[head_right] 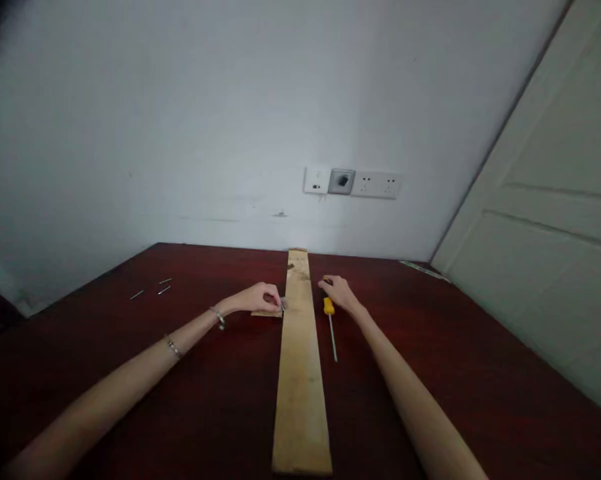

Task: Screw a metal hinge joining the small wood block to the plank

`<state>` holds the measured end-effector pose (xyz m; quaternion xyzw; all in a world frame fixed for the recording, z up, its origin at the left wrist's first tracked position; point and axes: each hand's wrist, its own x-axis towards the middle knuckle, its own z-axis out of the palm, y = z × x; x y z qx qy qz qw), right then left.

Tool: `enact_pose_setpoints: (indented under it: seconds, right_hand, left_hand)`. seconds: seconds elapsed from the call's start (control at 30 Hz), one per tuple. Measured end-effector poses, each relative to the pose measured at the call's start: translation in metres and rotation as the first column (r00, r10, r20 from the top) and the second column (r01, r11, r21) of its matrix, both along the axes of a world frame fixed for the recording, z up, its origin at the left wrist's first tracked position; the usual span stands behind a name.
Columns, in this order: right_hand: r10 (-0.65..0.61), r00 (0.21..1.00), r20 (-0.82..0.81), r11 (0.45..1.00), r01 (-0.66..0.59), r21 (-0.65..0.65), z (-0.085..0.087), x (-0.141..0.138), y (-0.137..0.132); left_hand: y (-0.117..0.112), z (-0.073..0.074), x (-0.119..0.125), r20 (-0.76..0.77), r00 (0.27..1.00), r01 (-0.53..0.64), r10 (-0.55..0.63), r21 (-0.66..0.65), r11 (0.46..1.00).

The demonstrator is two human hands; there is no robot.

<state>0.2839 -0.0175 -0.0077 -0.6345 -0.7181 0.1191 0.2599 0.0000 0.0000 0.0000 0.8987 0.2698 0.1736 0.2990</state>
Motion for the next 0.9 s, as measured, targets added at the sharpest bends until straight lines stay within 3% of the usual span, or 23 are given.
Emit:
enact_pose_setpoints:
  seconds: [0.33, 0.9]
  right_hand:
    - [-0.012, 0.997, 0.07, 1.0, 0.014, -0.024, -0.001, -0.008, -0.004]
    - [-0.046, 0.986, 0.16, 0.997, 0.055, -0.05, -0.005, -0.015, -0.002]
  left_hand:
    - [-0.001, -0.001, 0.002, 0.087, 0.996, 0.014, -0.004, -0.119, 0.993]
    - [-0.003, -0.007, 0.004, 0.137, 0.99, 0.027, -0.011, -0.112, 0.993]
